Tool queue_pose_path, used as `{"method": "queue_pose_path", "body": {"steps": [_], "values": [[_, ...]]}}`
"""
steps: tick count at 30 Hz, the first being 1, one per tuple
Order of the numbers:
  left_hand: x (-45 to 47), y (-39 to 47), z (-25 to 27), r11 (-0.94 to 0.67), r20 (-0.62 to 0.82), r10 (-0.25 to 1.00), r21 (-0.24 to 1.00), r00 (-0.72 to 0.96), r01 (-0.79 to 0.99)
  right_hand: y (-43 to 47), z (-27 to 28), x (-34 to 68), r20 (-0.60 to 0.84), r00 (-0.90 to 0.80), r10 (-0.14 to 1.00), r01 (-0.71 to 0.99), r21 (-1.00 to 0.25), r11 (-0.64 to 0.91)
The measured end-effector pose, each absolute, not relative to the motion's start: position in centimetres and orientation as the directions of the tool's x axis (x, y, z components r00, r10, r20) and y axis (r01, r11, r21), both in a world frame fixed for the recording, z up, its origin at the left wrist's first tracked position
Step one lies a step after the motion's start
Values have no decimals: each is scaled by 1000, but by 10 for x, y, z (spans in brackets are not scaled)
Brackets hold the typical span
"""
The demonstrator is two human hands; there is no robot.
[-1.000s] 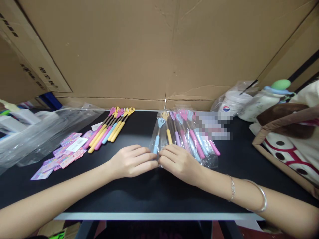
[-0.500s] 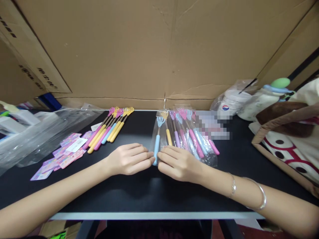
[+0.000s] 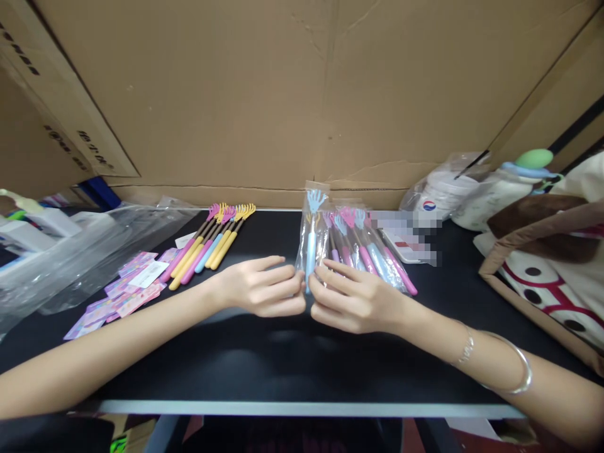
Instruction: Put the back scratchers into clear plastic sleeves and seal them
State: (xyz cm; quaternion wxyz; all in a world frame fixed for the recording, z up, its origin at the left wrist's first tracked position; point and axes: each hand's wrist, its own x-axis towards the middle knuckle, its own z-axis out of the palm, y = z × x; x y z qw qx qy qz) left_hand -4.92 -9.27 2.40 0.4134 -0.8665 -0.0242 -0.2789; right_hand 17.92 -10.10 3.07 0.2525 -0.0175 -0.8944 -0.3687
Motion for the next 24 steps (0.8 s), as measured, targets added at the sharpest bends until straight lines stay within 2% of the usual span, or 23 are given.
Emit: {"method": "queue_pose_path", "body": {"steps": [5, 10, 14, 17, 19, 24], "values": [[-32, -72, 17, -665, 436, -124, -703, 891, 251, -86, 28, 195, 397, -908, -136, 191, 680, 707], [-15, -61, 6, -627, 459, -226, -744, 859, 233, -77, 20, 211, 333, -938, -93, 179, 699, 692], [-7, -61, -2, -625, 488, -222, -736, 844, 261, -74, 14, 217, 331, -943, -41, 204, 670, 714], [-6, -63, -7, -638, 524, -162, -702, 836, 316, -72, 14, 219, 366, -929, 55, 271, 573, 773], [-6, -65, -8, -669, 538, -95, -658, 838, 346, -71, 15, 221, 359, -920, 161, 326, 467, 822], [-7, -63, -8, -803, 513, 75, -477, 855, 357, -71, 18, 231, 273, -885, 378, 440, 220, 871]]}}
